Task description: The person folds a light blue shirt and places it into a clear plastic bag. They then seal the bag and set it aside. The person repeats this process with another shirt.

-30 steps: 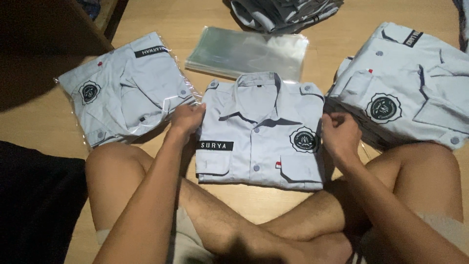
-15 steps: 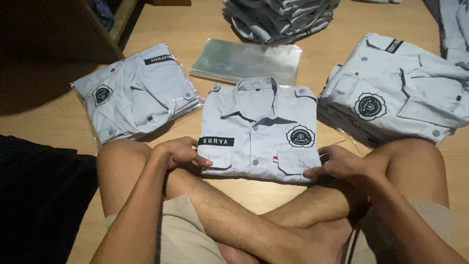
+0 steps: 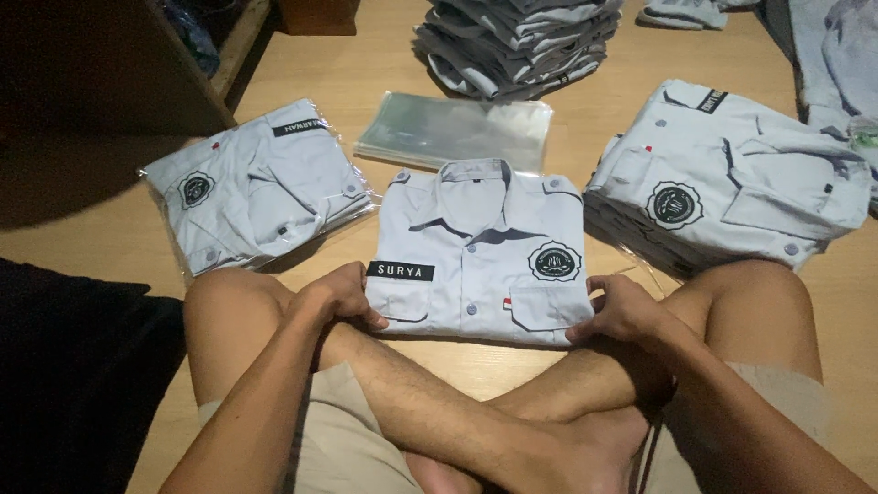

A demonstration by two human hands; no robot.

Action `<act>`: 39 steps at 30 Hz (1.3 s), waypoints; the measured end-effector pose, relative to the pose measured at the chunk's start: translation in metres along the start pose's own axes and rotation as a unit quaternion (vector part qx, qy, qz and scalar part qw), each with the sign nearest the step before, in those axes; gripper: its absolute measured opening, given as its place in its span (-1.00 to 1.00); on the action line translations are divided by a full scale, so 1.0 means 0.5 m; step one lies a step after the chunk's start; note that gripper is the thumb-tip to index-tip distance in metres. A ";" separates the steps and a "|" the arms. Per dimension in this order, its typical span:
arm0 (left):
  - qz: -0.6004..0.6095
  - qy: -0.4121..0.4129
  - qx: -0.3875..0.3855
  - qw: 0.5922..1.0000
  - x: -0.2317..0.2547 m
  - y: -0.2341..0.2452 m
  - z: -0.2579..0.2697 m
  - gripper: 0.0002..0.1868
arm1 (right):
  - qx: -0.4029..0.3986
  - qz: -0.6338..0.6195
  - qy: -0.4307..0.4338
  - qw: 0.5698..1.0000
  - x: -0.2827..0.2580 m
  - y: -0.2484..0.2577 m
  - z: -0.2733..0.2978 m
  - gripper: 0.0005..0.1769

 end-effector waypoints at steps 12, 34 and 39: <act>0.361 0.004 -0.023 0.932 -0.003 -0.008 -0.010 -0.62 | -0.023 -0.302 0.018 0.953 -0.001 -0.006 0.013 -0.71; -0.015 -0.023 -0.014 1.000 0.045 -0.036 -0.022 -0.28 | 0.080 0.085 -0.015 0.993 -0.050 -0.075 0.034 -0.36; -0.049 0.167 0.109 0.979 0.026 0.008 -0.042 0.03 | 0.249 0.122 0.005 0.961 -0.252 -0.013 0.193 -0.10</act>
Point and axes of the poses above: each hand's wrist, its own z-axis away from the middle knuckle, its own y-axis out of the back of the hand, x = y × z, the point moved 6 cm from there along -z, towards the middle knuckle, and after that the axes turned 14 degrees about -z, right-handed, at the moved point
